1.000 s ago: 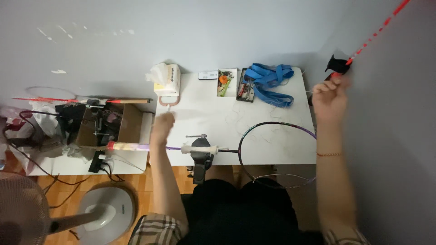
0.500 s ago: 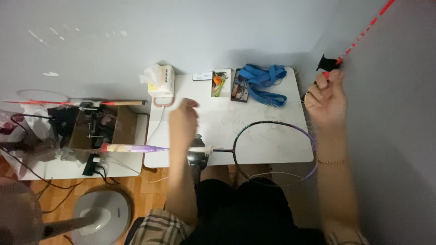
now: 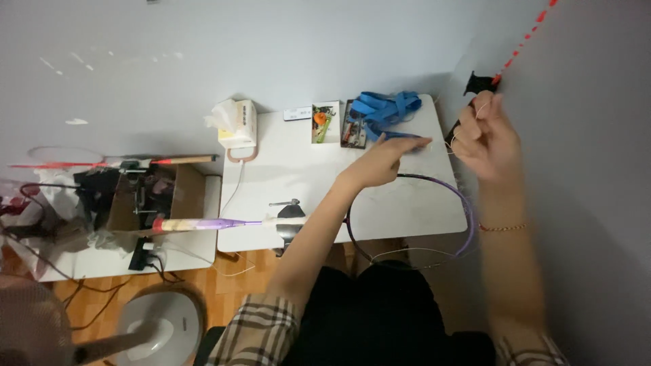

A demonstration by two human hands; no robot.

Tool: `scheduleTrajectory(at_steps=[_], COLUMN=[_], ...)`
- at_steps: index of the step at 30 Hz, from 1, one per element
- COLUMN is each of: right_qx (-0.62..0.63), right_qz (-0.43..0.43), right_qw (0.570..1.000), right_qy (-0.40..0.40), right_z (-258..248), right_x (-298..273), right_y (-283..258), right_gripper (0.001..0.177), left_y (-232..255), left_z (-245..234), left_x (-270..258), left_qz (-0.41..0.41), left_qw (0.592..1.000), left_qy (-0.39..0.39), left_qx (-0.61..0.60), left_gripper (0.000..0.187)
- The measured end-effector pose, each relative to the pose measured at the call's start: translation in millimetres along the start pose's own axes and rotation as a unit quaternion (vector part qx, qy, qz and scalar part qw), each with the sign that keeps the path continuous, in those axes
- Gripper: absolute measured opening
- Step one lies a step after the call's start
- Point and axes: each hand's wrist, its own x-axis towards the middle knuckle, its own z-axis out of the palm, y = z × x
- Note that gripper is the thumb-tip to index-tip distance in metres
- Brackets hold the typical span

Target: Manually stringing a badminton racket using a tensioning clamp on a table.

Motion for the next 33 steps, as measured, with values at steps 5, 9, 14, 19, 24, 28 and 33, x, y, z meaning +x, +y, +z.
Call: scheduleTrajectory(at_steps=[5,9,14,19,24,28,33], right_qx=[-0.008,-0.155,-0.346,-0.792,-0.755,-0.752,-0.656], right_qz=[-0.043,-0.125,-0.087,-0.16,-0.119,-0.143,-0.047], right_qw=[0.996,0.974,0.891,0.546,0.645,0.642,0.752], right_qy=[0.08,0.111,0.28,0.222,0.019,0.047,0.032], right_z=[-17,-30,-76,-2,68,94,87], right_x=[-15,-16,6,26,29,39,34], right_y=[-14,-16,11,75,139,143,148], right_gripper=[0.034,0.04,0.033,0.029,0.023,0.043,0.036], left_y=[-37,-50,-47,-62,-78,-40,-2], left_z=[9,-16,-52,-38,-5,-20,-42], left_x=[-9,-40,-61,-73,-91,-100,-119], left_qz=[-0.135,-0.109,-0.186,-0.25,-0.277,-0.266,-0.232], left_qw=[0.984,0.991,0.973,0.934,0.885,0.805,0.844], left_qy=[-0.106,-0.022,0.066,0.182,0.252,0.296,0.223], left_qx=[-0.04,-0.072,-0.119,-0.18,-0.277,-0.441,-0.428], left_gripper=[0.054,0.024,0.021,0.023,0.021,0.027,0.037])
